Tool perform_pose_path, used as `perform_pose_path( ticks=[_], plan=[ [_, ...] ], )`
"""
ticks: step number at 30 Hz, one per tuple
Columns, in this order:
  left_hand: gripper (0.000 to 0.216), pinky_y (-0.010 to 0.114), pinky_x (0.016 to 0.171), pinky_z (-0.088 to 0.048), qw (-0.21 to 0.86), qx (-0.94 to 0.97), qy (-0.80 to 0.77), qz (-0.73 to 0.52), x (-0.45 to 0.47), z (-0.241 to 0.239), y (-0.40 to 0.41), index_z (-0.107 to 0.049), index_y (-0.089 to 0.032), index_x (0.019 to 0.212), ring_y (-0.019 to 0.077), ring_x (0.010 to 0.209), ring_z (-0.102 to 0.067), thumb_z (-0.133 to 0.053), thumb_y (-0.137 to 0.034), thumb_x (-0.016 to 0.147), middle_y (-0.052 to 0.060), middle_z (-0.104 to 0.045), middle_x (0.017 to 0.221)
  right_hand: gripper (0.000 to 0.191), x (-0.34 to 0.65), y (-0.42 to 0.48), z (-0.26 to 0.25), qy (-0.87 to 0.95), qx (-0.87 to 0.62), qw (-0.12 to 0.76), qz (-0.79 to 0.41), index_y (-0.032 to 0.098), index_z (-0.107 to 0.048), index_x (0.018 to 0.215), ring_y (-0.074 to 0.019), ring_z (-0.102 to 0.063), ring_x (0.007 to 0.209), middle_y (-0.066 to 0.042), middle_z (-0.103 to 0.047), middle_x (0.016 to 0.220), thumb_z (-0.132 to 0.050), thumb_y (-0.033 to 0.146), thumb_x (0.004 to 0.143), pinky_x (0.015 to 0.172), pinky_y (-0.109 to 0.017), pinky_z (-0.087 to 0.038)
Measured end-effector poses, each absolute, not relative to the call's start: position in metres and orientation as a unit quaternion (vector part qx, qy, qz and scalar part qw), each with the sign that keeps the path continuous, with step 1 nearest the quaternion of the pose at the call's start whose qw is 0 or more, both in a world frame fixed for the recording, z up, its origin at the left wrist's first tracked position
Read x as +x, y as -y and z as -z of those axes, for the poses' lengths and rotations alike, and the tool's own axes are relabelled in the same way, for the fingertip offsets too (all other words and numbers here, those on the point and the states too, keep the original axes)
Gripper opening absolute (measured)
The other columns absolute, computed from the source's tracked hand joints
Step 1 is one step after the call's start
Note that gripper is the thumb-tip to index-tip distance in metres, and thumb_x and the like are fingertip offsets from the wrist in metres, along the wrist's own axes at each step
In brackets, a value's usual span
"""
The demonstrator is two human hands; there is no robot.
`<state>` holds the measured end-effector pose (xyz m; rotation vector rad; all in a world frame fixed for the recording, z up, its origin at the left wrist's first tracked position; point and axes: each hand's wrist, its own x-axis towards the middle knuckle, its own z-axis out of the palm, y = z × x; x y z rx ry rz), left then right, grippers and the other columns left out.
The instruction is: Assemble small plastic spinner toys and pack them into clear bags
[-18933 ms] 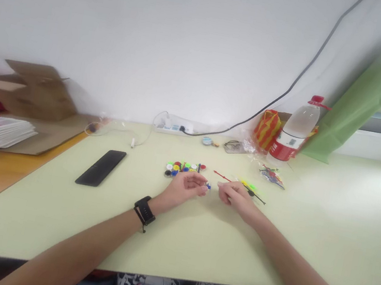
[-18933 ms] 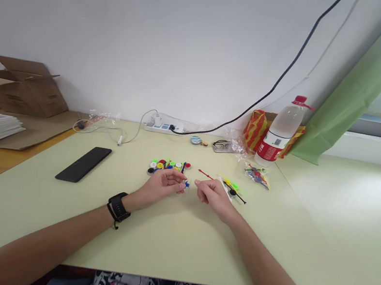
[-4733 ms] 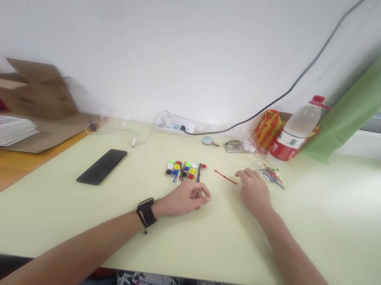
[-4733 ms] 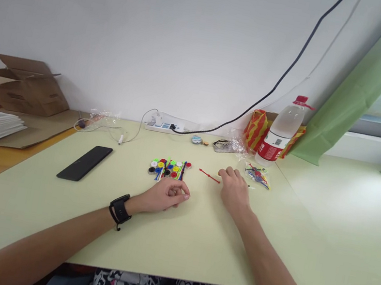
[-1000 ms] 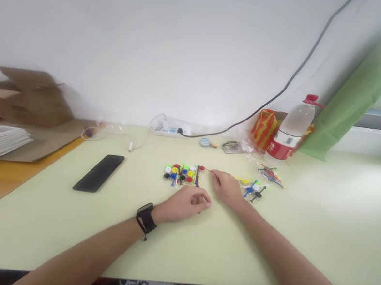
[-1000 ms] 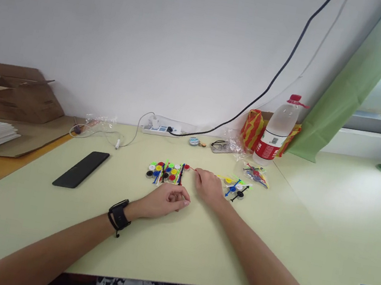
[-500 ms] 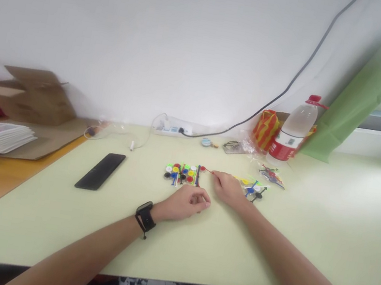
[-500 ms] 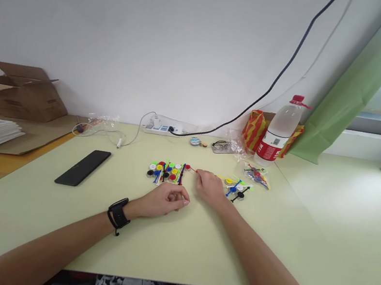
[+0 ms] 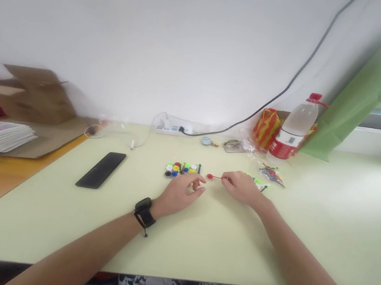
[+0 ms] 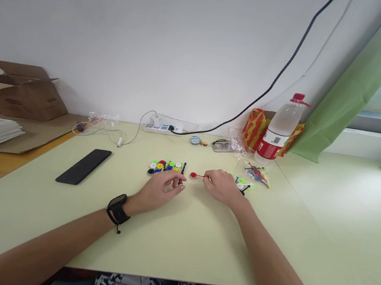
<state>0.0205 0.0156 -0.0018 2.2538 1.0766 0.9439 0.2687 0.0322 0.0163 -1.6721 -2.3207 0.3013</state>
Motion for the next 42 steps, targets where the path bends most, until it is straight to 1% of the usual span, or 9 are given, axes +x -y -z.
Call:
perform_pose_path(
  ticks=[3, 6, 11, 15, 20, 23, 26, 33, 42],
  plan=[
    [0.024, 0.034, 0.085, -0.048, 0.17, 0.844, -0.391, -0.325, 0.019, -0.002, -0.015, -0.068, -0.025, 0.117, 0.0194, 0.09, -0.063, -0.064, -0.035, 0.095, 0.002, -0.065, 0.094, 0.027, 0.272, -0.028, -0.024, 0.821, -0.541, 0.117, -0.141, 0.02, -0.062, 0.068, -0.0175, -0.056, 0.066, -0.003, -0.065, 0.069, -0.045, 0.019, 0.09, 0.06, -0.029, -0.028],
    [0.028, 0.037, 0.089, -0.049, 0.136, 0.862, -0.385, -0.299, 0.019, -0.002, -0.013, -0.07, -0.026, 0.119, 0.0231, 0.1, -0.063, -0.065, -0.04, 0.094, 0.005, -0.066, 0.106, 0.024, 0.274, -0.026, -0.029, 0.832, -0.509, 0.11, -0.194, 0.02, -0.062, 0.067, -0.0163, -0.055, 0.065, -0.001, -0.063, 0.066, -0.047, 0.019, 0.086, 0.061, -0.028, -0.03],
    [0.019, 0.036, 0.085, -0.049, 0.134, 0.893, -0.34, -0.262, 0.017, 0.002, -0.012, -0.076, -0.028, 0.106, 0.0225, 0.098, -0.063, -0.066, -0.04, 0.094, 0.005, -0.065, 0.106, 0.023, 0.272, -0.023, -0.033, 0.821, -0.448, 0.124, -0.332, 0.018, -0.057, 0.064, -0.015, -0.047, 0.061, 0.001, -0.052, 0.061, -0.046, 0.019, 0.084, 0.06, -0.028, -0.033],
    [0.015, 0.037, 0.088, -0.05, 0.179, 0.883, -0.337, -0.274, 0.017, 0.003, -0.014, -0.075, -0.025, 0.098, 0.0232, 0.102, -0.063, -0.072, -0.037, 0.09, 0.005, -0.066, 0.106, 0.025, 0.267, -0.018, -0.037, 0.811, -0.419, 0.148, -0.38, 0.019, -0.052, 0.064, -0.0135, -0.038, 0.058, 0.004, -0.041, 0.06, -0.045, 0.022, 0.088, 0.057, -0.027, -0.03],
    [0.021, 0.033, 0.08, -0.055, 0.335, 0.82, -0.333, -0.322, 0.02, 0.003, -0.014, -0.069, -0.02, 0.101, 0.0194, 0.088, -0.067, -0.069, -0.039, 0.092, 0.005, -0.072, 0.095, 0.024, 0.255, -0.013, -0.035, 0.823, -0.337, 0.163, -0.428, 0.018, -0.062, 0.081, -0.0143, -0.046, 0.068, 0.002, -0.053, 0.074, -0.046, 0.028, 0.097, 0.064, -0.026, -0.035],
    [0.028, 0.032, 0.083, -0.058, 0.402, 0.784, -0.314, -0.354, 0.022, 0.005, -0.014, -0.068, -0.019, 0.112, 0.0195, 0.092, -0.07, -0.071, -0.038, 0.092, 0.007, -0.074, 0.103, 0.027, 0.248, -0.012, -0.029, 0.826, -0.327, 0.178, -0.422, 0.019, -0.058, 0.082, -0.0137, -0.042, 0.067, 0.002, -0.049, 0.074, -0.045, 0.033, 0.101, 0.063, -0.026, -0.034],
    [0.026, 0.031, 0.084, -0.06, 0.404, 0.779, -0.314, -0.363, 0.023, 0.007, -0.015, -0.072, -0.018, 0.11, 0.0197, 0.093, -0.071, -0.073, -0.035, 0.09, 0.009, -0.074, 0.107, 0.03, 0.246, -0.01, -0.024, 0.827, -0.347, 0.179, -0.403, 0.019, -0.054, 0.08, -0.0133, -0.039, 0.064, 0.004, -0.044, 0.069, -0.045, 0.037, 0.102, 0.059, -0.027, -0.03],
    [0.019, 0.032, 0.086, -0.06, 0.403, 0.773, -0.321, -0.369, 0.023, 0.01, -0.018, -0.075, -0.017, 0.103, 0.0199, 0.092, -0.073, -0.074, -0.03, 0.089, 0.007, -0.076, 0.102, 0.025, 0.248, -0.005, -0.032, 0.824, -0.366, 0.18, -0.394, 0.02, -0.05, 0.077, -0.0168, -0.049, 0.075, 0.001, -0.05, 0.076, -0.039, 0.024, 0.099, 0.07, -0.029, -0.037],
    [0.022, 0.031, 0.083, -0.061, 0.405, 0.781, -0.31, -0.361, 0.022, 0.009, -0.017, -0.075, -0.017, 0.106, 0.0189, 0.087, -0.072, -0.075, -0.029, 0.088, 0.008, -0.076, 0.1, 0.023, 0.241, 0.0, -0.029, 0.858, -0.41, 0.141, -0.276, 0.02, -0.054, 0.082, -0.0179, -0.055, 0.074, -0.002, -0.06, 0.079, -0.039, 0.022, 0.101, 0.068, -0.029, -0.034]
  ],
)
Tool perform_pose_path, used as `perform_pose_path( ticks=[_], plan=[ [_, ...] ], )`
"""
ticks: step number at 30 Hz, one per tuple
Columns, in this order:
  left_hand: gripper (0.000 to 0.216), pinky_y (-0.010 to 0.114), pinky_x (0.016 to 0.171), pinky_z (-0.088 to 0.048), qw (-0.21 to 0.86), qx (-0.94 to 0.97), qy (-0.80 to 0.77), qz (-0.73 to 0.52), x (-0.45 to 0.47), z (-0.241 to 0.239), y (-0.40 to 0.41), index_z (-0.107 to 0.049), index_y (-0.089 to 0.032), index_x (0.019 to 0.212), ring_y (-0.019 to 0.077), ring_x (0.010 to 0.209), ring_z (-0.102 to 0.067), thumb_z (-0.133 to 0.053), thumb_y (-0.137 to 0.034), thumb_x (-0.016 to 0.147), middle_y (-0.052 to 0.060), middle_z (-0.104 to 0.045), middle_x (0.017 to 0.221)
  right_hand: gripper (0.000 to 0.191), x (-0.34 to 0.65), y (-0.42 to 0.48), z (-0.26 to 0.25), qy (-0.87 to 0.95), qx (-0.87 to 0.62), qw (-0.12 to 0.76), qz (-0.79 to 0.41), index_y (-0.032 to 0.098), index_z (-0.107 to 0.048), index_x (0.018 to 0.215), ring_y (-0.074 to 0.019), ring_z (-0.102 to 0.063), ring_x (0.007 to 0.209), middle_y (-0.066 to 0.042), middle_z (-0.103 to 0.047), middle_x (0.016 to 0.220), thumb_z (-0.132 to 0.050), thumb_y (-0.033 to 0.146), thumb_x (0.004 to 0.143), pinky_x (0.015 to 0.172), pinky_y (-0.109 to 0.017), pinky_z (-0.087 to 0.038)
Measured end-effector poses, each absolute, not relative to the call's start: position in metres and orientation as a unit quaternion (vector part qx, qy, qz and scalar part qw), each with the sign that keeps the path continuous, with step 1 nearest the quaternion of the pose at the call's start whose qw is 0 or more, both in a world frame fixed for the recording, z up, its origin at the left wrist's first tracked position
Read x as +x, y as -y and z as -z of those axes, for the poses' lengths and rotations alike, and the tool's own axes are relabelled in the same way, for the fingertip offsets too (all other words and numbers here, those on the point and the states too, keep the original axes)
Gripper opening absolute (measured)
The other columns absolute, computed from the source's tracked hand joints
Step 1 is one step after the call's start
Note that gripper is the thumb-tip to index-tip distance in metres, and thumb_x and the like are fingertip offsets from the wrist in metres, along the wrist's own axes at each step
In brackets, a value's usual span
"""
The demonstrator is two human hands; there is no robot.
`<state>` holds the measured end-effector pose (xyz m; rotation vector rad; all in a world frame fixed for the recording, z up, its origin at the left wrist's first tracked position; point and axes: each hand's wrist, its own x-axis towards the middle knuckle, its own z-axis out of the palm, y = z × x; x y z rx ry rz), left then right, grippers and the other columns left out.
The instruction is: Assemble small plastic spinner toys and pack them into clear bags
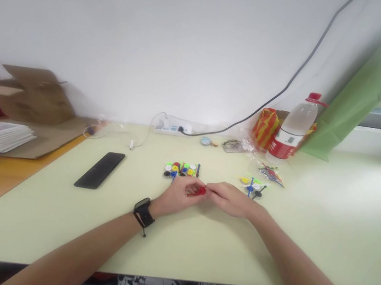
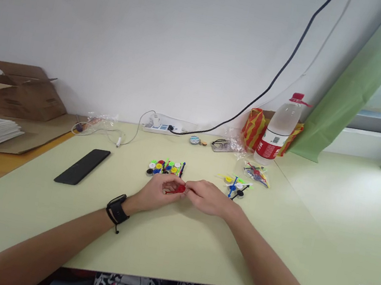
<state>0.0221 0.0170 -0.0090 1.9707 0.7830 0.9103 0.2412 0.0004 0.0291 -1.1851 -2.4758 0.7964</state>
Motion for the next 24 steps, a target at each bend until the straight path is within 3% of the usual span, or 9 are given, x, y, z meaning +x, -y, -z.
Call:
perform_pose_path(
  ticks=[5, 10, 13, 16, 24],
  plan=[
    [0.021, 0.033, 0.085, -0.061, 0.397, 0.781, -0.307, -0.373, 0.023, 0.008, -0.017, -0.075, -0.017, 0.107, 0.0196, 0.09, -0.073, -0.07, -0.03, 0.092, 0.009, -0.075, 0.104, 0.017, 0.244, -0.002, -0.026, 0.859, -0.418, 0.157, -0.25, 0.021, -0.051, 0.087, -0.0186, -0.055, 0.075, -0.002, -0.06, 0.082, -0.041, 0.024, 0.101, 0.067, -0.029, -0.035],
    [0.018, 0.035, 0.086, -0.061, 0.36, 0.796, -0.294, -0.388, 0.021, 0.006, -0.018, -0.077, -0.019, 0.104, 0.0204, 0.092, -0.071, -0.07, -0.03, 0.092, 0.009, -0.075, 0.101, 0.016, 0.247, -0.006, -0.024, 0.848, -0.39, 0.196, -0.299, 0.021, -0.052, 0.088, -0.0174, -0.054, 0.074, -0.001, -0.06, 0.083, -0.043, 0.023, 0.101, 0.067, -0.029, -0.037],
    [0.013, 0.036, 0.087, -0.06, 0.308, 0.812, -0.294, -0.398, 0.02, 0.003, -0.02, -0.078, -0.021, 0.099, 0.021, 0.091, -0.071, -0.071, -0.027, 0.091, 0.007, -0.076, 0.096, 0.007, 0.248, -0.009, -0.023, 0.825, -0.383, 0.237, -0.343, 0.022, -0.054, 0.099, -0.0157, -0.05, 0.069, 0.003, -0.055, 0.077, -0.047, 0.024, 0.099, 0.063, -0.027, -0.036],
    [0.009, 0.035, 0.085, -0.059, 0.282, 0.817, -0.303, -0.401, 0.018, 0.001, -0.021, -0.078, -0.021, 0.095, 0.0211, 0.09, -0.072, -0.073, -0.025, 0.09, 0.007, -0.078, 0.096, 0.013, 0.249, -0.01, -0.023, 0.803, -0.382, 0.269, -0.371, 0.023, -0.053, 0.11, -0.0147, -0.048, 0.066, 0.005, -0.052, 0.074, -0.051, 0.026, 0.098, 0.061, -0.026, -0.036],
    [0.016, 0.034, 0.081, -0.062, 0.34, 0.796, -0.311, -0.392, 0.016, 0.008, -0.026, -0.076, -0.017, 0.094, 0.0197, 0.084, -0.074, -0.075, -0.032, 0.089, 0.007, -0.077, 0.094, 0.018, 0.25, -0.016, -0.018, 0.762, -0.362, 0.309, -0.439, 0.023, -0.053, 0.111, -0.0133, -0.047, 0.065, 0.005, -0.054, 0.076, -0.057, 0.03, 0.095, 0.06, -0.025, -0.037]
  ],
)
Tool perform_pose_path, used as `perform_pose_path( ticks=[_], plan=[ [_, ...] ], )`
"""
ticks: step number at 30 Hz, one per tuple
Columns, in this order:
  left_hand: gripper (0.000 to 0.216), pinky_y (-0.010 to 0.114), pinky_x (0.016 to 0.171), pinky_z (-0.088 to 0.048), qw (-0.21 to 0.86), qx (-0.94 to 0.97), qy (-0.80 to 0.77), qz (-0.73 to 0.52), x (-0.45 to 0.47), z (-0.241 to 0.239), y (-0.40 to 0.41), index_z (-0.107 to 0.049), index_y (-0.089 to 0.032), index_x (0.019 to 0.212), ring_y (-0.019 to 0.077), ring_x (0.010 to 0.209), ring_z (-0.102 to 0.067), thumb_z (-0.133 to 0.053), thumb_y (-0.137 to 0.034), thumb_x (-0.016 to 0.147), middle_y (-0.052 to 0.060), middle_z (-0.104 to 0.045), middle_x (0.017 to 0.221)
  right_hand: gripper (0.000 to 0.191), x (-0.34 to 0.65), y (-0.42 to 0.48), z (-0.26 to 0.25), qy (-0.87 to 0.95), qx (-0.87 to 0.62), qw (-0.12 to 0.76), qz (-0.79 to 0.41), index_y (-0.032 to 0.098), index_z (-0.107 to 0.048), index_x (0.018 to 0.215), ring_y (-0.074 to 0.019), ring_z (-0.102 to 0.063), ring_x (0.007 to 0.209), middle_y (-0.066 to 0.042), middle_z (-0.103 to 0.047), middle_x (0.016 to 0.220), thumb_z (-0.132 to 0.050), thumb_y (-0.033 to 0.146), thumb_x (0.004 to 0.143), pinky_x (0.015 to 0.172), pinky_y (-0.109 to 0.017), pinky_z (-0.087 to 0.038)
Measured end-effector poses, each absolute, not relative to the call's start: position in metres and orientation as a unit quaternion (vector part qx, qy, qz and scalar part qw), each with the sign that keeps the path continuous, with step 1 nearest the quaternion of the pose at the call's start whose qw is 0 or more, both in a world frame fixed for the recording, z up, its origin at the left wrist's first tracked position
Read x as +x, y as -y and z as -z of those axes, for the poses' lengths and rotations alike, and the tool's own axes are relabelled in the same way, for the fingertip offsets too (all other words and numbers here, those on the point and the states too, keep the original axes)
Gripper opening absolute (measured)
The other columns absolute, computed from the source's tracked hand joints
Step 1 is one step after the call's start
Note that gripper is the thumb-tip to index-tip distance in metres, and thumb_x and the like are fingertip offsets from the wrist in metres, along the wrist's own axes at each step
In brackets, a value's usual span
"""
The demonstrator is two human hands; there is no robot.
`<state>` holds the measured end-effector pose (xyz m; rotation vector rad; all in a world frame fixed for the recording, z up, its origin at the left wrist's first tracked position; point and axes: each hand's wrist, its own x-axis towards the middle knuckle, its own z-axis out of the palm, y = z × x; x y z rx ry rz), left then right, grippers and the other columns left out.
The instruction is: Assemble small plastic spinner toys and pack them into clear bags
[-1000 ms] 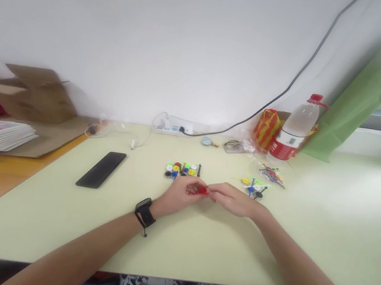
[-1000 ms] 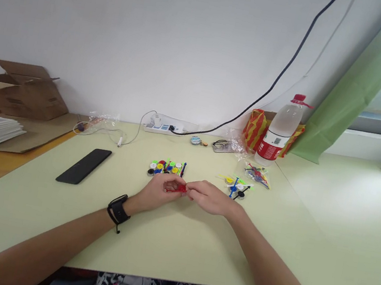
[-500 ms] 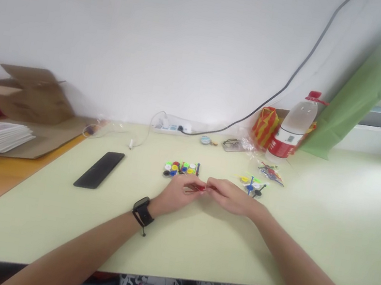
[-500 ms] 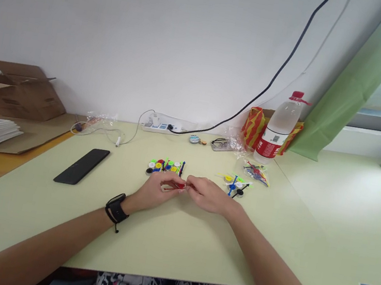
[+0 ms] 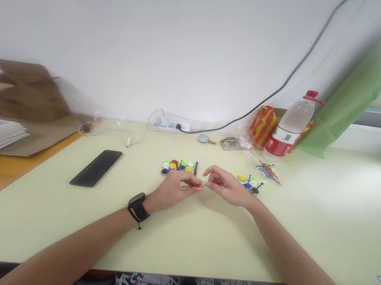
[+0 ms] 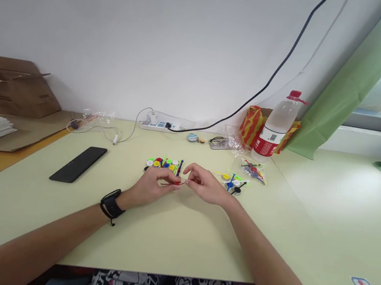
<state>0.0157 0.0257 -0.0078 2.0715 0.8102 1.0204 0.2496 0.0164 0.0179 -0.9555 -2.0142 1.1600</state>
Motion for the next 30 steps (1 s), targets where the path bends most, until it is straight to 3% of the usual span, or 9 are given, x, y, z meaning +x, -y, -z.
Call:
perform_pose_path(
  ticks=[6, 10, 14, 19, 21, 23, 25, 27, 30],
  plan=[
    [0.019, 0.039, 0.097, -0.059, 0.431, 0.753, -0.281, -0.409, 0.023, 0.005, -0.018, -0.074, -0.016, 0.099, 0.0222, 0.105, -0.07, -0.072, -0.034, 0.092, 0.013, -0.071, 0.119, 0.021, 0.245, -0.019, -0.015, 0.717, -0.366, 0.377, -0.459, 0.023, -0.054, 0.11, -0.0143, -0.054, 0.068, 0.002, -0.057, 0.079, -0.059, 0.037, 0.095, 0.064, -0.027, -0.044],
    [0.021, 0.039, 0.096, -0.059, 0.47, 0.719, -0.294, -0.42, 0.024, 0.002, -0.02, -0.073, -0.017, 0.101, 0.0212, 0.1, -0.071, -0.074, -0.036, 0.09, 0.01, -0.074, 0.106, 0.033, 0.245, -0.019, -0.017, 0.683, -0.376, 0.458, -0.427, 0.026, -0.049, 0.12, -0.0149, -0.056, 0.066, 0.002, -0.059, 0.081, -0.061, 0.044, 0.095, 0.065, -0.03, -0.048],
    [0.03, 0.041, 0.095, -0.06, 0.509, 0.666, -0.318, -0.442, 0.021, 0.003, -0.028, -0.072, -0.017, 0.103, 0.0217, 0.098, -0.072, -0.08, -0.039, 0.084, 0.008, -0.074, 0.103, 0.035, 0.247, -0.017, -0.019, 0.723, -0.393, 0.449, -0.349, 0.024, -0.059, 0.126, -0.0165, -0.054, 0.069, -0.001, -0.058, 0.082, -0.055, 0.047, 0.099, 0.066, -0.031, -0.049],
    [0.035, 0.043, 0.092, -0.062, 0.556, 0.619, -0.324, -0.45, 0.018, 0.001, -0.03, -0.073, -0.014, 0.1, 0.0222, 0.092, -0.075, -0.085, -0.039, 0.079, 0.008, -0.075, 0.098, 0.064, 0.242, -0.009, -0.019, 0.764, -0.375, 0.412, -0.324, 0.031, -0.025, 0.161, -0.0152, -0.054, 0.07, -0.003, -0.059, 0.099, -0.048, 0.043, 0.103, 0.067, -0.03, -0.048],
    [0.035, 0.043, 0.092, -0.062, 0.566, 0.609, -0.325, -0.451, 0.017, 0.0, -0.03, -0.073, -0.014, 0.1, 0.0225, 0.091, -0.075, -0.086, -0.038, 0.078, 0.008, -0.076, 0.098, 0.063, 0.24, -0.006, -0.019, 0.764, -0.374, 0.407, -0.332, 0.032, -0.027, 0.16, -0.0142, -0.053, 0.068, -0.003, -0.059, 0.104, -0.049, 0.045, 0.102, 0.066, -0.029, -0.047],
    [0.035, 0.043, 0.092, -0.062, 0.57, 0.607, -0.324, -0.448, 0.017, 0.0, -0.03, -0.074, -0.014, 0.101, 0.0233, 0.09, -0.076, -0.087, -0.038, 0.078, 0.009, -0.077, 0.099, 0.049, 0.242, -0.007, -0.019, 0.754, -0.389, 0.399, -0.348, 0.028, -0.05, 0.145, -0.0141, -0.053, 0.067, -0.003, -0.06, 0.1, -0.048, 0.051, 0.101, 0.065, -0.029, -0.046],
    [0.036, 0.043, 0.092, -0.062, 0.569, 0.611, -0.323, -0.446, 0.016, -0.001, -0.031, -0.073, -0.014, 0.101, 0.0234, 0.09, -0.076, -0.086, -0.039, 0.078, 0.01, -0.078, 0.1, 0.047, 0.246, -0.01, -0.019, 0.743, -0.403, 0.362, -0.392, 0.021, -0.069, 0.103, -0.0145, -0.05, 0.063, -0.002, -0.059, 0.08, -0.04, 0.058, 0.103, 0.063, -0.03, -0.044],
    [0.036, 0.043, 0.091, -0.062, 0.568, 0.613, -0.321, -0.445, 0.015, -0.001, -0.031, -0.073, -0.014, 0.1, 0.0231, 0.089, -0.076, -0.086, -0.039, 0.078, 0.011, -0.078, 0.102, 0.064, 0.251, -0.015, -0.018, 0.733, -0.402, 0.326, -0.441, 0.02, -0.055, 0.061, -0.0138, -0.043, 0.053, 0.001, -0.046, 0.056, -0.033, 0.063, 0.103, 0.058, -0.03, -0.039],
    [0.036, 0.042, 0.09, -0.061, 0.57, 0.614, -0.321, -0.442, 0.015, -0.002, -0.031, -0.072, -0.013, 0.1, 0.0228, 0.088, -0.076, -0.086, -0.038, 0.079, 0.012, -0.079, 0.102, 0.067, 0.254, -0.02, -0.018, 0.719, -0.391, 0.348, -0.456, 0.022, -0.037, 0.05, -0.012, -0.036, 0.049, 0.003, -0.037, 0.048, -0.04, 0.066, 0.1, 0.054, -0.03, -0.033]
  ],
)
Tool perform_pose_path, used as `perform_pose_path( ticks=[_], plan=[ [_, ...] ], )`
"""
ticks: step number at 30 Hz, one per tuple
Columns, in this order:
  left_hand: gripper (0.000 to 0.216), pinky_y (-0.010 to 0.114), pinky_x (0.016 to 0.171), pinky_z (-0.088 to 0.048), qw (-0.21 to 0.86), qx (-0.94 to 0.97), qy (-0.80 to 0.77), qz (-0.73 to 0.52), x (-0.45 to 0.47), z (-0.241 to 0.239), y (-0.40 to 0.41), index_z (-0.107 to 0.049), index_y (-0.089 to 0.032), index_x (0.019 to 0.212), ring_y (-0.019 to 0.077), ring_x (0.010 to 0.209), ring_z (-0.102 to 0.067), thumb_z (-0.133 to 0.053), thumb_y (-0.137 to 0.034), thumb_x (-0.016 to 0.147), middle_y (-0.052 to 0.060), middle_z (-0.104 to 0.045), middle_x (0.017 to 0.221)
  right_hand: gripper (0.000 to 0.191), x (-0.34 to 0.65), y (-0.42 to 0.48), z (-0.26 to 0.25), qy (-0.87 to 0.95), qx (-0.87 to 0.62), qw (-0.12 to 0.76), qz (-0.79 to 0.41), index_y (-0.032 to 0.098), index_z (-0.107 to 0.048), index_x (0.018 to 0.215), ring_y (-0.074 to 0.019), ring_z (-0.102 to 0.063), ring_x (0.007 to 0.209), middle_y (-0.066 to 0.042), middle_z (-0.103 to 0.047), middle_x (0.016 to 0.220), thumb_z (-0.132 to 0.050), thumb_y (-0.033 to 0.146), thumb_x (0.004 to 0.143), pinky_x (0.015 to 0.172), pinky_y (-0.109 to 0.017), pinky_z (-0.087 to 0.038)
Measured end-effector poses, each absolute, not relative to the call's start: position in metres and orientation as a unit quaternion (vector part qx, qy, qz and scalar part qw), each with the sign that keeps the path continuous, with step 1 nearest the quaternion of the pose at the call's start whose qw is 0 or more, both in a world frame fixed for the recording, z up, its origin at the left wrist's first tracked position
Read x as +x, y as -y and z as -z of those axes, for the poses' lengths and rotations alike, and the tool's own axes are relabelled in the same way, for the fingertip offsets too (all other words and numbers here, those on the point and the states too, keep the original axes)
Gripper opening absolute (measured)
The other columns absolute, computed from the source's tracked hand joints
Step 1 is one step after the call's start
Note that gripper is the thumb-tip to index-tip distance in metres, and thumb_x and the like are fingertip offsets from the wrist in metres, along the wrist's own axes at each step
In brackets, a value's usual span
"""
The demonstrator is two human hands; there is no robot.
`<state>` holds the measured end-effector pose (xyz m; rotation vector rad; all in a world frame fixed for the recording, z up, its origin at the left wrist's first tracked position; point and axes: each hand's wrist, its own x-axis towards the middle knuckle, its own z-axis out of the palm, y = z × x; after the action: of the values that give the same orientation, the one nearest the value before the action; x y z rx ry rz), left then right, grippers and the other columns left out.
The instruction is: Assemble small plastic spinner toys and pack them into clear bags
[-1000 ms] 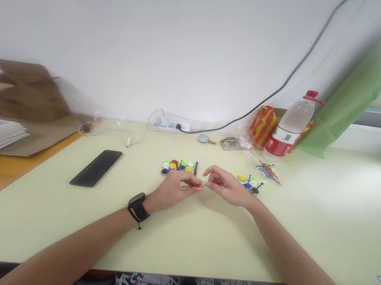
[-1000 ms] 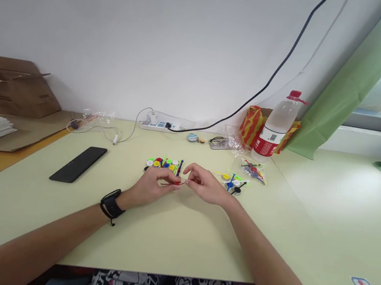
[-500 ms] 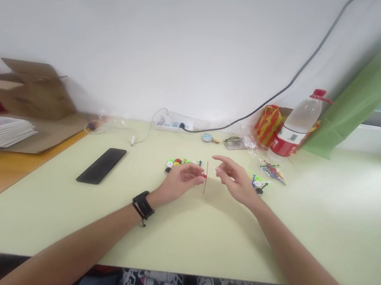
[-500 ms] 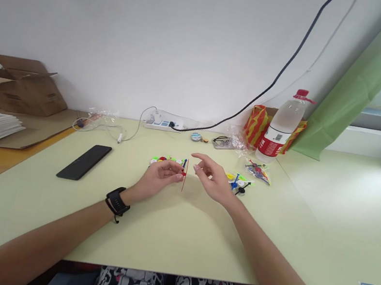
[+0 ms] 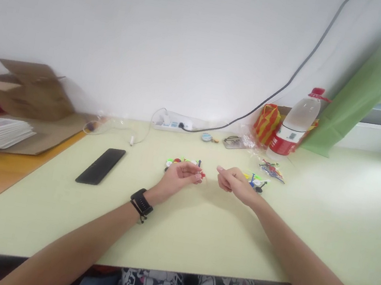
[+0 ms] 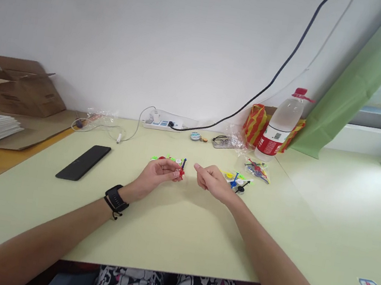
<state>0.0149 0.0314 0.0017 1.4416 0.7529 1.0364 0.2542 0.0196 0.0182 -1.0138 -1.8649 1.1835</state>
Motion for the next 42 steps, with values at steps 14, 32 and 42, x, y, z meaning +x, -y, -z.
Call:
perform_pose_path(
  ticks=[14, 32, 42],
  plan=[
    [0.038, 0.04, 0.093, -0.06, 0.549, 0.642, -0.323, -0.427, 0.019, 0.002, -0.028, -0.072, -0.014, 0.104, 0.0231, 0.097, -0.075, -0.087, -0.037, 0.078, 0.01, -0.075, 0.106, 0.038, 0.23, -0.014, -0.006, 0.682, -0.343, 0.398, -0.508, 0.021, -0.057, 0.093, -0.0145, -0.06, 0.068, -0.001, -0.065, 0.081, -0.075, 0.054, 0.085, 0.062, -0.027, -0.048],
    [0.038, 0.033, 0.077, -0.06, 0.591, 0.582, -0.344, -0.44, 0.017, 0.004, -0.034, -0.074, -0.013, 0.099, 0.0173, 0.075, -0.071, -0.086, -0.042, 0.078, 0.01, -0.078, 0.091, 0.053, 0.237, -0.014, -0.005, 0.712, -0.406, 0.404, -0.407, 0.019, -0.062, 0.065, -0.0112, -0.043, 0.05, 0.002, -0.049, 0.057, -0.044, 0.051, 0.103, 0.052, -0.028, -0.035],
    [0.036, 0.033, 0.076, -0.059, 0.585, 0.595, -0.342, -0.433, 0.018, 0.003, -0.031, -0.074, -0.012, 0.1, 0.0181, 0.077, -0.072, -0.085, -0.041, 0.08, 0.009, -0.076, 0.086, 0.033, 0.23, -0.013, -0.009, 0.669, -0.362, 0.439, -0.478, 0.021, -0.056, 0.087, -0.013, -0.056, 0.062, 0.001, -0.063, 0.076, -0.071, 0.051, 0.09, 0.059, -0.026, -0.046]
  ],
)
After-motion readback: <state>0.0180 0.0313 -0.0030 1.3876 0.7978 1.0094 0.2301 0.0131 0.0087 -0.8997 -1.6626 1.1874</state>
